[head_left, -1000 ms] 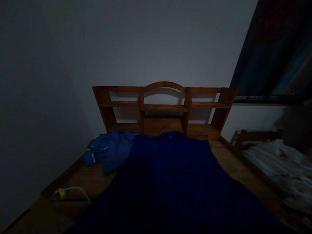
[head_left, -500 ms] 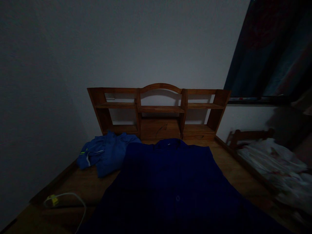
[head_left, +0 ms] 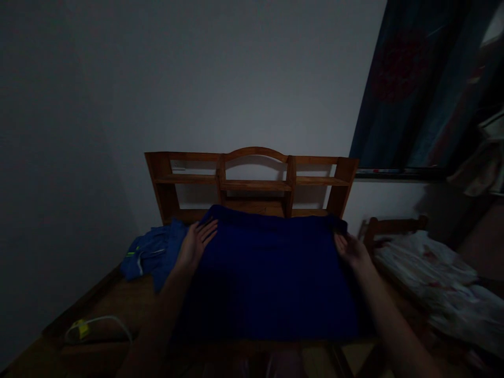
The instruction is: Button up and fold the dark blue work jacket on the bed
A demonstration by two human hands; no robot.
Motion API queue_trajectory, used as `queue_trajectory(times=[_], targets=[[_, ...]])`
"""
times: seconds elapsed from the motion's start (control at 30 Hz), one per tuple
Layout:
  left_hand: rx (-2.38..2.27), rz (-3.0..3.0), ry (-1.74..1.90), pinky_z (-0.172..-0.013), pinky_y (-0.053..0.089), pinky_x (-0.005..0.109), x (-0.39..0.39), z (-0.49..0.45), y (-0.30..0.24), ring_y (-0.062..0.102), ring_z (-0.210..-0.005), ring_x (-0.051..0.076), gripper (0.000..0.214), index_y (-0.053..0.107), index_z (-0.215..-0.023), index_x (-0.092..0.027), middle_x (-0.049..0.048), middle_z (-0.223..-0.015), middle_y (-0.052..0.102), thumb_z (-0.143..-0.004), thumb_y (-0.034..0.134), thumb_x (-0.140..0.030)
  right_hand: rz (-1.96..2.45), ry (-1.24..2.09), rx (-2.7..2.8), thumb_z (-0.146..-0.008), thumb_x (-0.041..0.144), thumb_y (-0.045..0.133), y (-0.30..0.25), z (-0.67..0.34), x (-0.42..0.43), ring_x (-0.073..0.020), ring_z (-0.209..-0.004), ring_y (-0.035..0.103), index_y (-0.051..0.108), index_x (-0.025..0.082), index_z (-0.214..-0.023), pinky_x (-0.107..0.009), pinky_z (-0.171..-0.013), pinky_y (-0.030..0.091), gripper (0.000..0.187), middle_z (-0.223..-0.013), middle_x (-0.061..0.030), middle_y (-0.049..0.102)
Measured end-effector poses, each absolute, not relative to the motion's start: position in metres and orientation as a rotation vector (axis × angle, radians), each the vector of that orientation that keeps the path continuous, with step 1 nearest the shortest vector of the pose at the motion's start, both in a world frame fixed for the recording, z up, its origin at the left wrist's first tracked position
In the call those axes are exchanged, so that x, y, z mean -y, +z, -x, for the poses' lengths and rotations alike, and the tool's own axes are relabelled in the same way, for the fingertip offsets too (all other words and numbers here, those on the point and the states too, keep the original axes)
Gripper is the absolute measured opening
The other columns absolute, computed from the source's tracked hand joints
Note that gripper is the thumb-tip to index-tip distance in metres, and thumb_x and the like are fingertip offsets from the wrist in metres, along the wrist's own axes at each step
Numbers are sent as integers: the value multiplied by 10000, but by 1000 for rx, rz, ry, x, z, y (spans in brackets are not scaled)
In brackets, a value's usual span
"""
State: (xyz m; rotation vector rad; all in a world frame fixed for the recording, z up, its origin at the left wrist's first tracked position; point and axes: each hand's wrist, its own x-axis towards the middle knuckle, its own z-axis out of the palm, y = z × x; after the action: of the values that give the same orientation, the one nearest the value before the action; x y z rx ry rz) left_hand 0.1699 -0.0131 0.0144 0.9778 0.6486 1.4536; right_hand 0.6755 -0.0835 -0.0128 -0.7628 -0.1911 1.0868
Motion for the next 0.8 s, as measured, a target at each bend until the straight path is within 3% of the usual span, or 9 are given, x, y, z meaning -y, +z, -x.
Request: queue_trajectory(times=[0.1,0.27,0.43,0.6,0.7,0.8], targets=[[-798,-867,1274,-1007,415,387,-33,-170,-14,535,-1162,219,472,483,-1251,-97,178,-1309,512,-886,353,-367,848,1116,160,-847,110,352,-38,-669,45,-119,-802,660,576,140,-903,-210,-766,557,233,-883,-78,656],[-837,-832,1090,-1006,408,381,-62,-161,-65,505,-1195,197,483,415,-1310,-145,137,-1375,451,-885,321,-355,932,1098,176,-805,141,416,-75,-671,33,-143,-888,647,561,188,-888,-285,-879,520,174,-945,-61,650],[-1090,-1111,1140,-999,389,432,-69,-163,-67,486,-1211,228,597,323,-1368,-181,144,-1365,457,-888,205,-515,945,1052,219,-823,261,425,-78,-676,33,-127,-903,628,539,230,-880,-347,-920,493,131,-969,-26,629],[-1610,-1591,1238,-1106,203,416,-53,-130,-69,320,-1318,280,662,448,-1281,-112,168,-1385,411,-757,498,-514,1122,822,555,-778,456,476,-68,-686,69,-192,-1064,580,555,288,-1050,-417,-931,474,329,-1185,-23,580],[-1905,-2076,1100,-1033,314,476,-8,-91,-90,437,-1215,323,596,537,-1209,-184,127,-1307,507,-711,515,-510,1398,563,853,-674,517,588,-73,-700,116,-266,-1080,575,607,257,-1060,-394,-901,488,466,-1193,-88,593],[-1936,-2131,990,-948,392,520,49,-58,-113,547,-1071,363,441,680,-988,-266,89,-1172,619,-623,559,-483,1524,531,865,-527,522,695,-88,-719,162,-328,-961,623,659,204,-948,-412,-808,525,529,-1050,-145,656]])
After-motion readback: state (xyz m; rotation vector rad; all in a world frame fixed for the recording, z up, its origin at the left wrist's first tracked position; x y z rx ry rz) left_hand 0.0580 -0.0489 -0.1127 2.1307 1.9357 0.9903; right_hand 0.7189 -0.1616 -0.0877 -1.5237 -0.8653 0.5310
